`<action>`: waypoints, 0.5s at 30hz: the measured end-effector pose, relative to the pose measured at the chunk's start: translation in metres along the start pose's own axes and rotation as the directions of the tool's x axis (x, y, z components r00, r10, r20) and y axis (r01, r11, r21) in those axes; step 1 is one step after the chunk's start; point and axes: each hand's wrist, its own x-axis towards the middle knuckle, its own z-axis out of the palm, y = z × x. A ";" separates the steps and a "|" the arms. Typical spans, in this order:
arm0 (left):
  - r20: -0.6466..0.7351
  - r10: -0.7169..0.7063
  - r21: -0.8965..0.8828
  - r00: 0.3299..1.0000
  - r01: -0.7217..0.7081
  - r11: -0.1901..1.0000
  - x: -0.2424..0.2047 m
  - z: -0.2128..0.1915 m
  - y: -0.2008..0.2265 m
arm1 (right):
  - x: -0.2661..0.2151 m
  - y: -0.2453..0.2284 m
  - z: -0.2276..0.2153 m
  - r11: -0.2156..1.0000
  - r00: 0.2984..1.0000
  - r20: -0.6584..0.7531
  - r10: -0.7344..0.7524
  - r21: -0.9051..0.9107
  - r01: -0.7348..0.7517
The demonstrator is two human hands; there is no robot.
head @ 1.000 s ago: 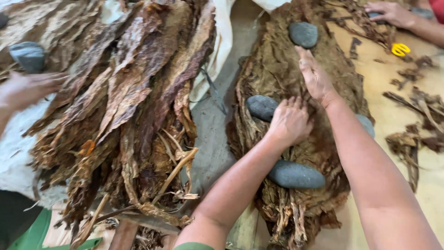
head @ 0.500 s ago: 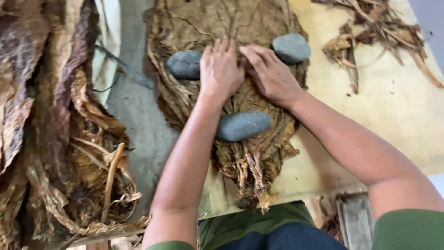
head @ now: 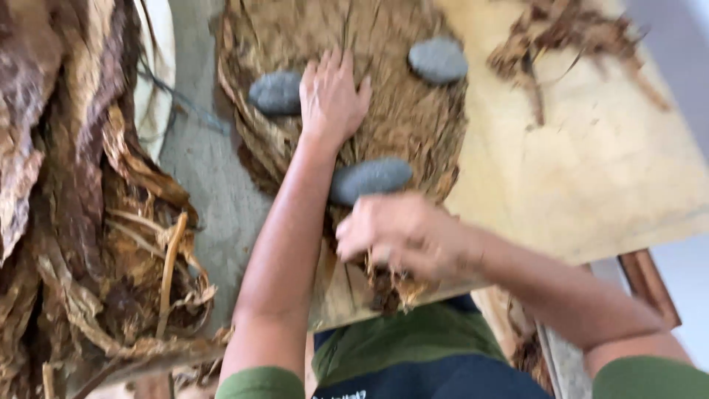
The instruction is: The person places smooth stones on top of large dried leaves laid out on a table, then lifts and repositions the leaves to continue pressing them. The person repeatedly adjusts the stones and the leaves to maintain pressure across the surface.
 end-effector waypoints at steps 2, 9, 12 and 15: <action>0.084 -0.035 -0.026 0.996 0.037 0.999 0.006 -0.014 0.005 | -0.012 0.006 0.011 0.991 0.990 0.112 0.083 -0.116 -0.070; 0.231 -0.067 0.019 0.971 0.065 0.998 0.005 -0.021 0.009 | -0.042 0.037 0.047 0.899 0.981 0.194 -0.019 -0.426 0.102; 0.031 0.024 0.079 0.999 -0.027 0.997 0.001 -0.019 0.004 | -0.043 0.042 0.051 0.883 0.982 0.177 -0.067 -0.447 0.140; 0.164 0.029 0.157 0.986 -0.055 0.986 0.000 -0.033 0.005 | -0.046 0.050 0.056 0.856 0.975 0.055 -0.216 -0.469 0.217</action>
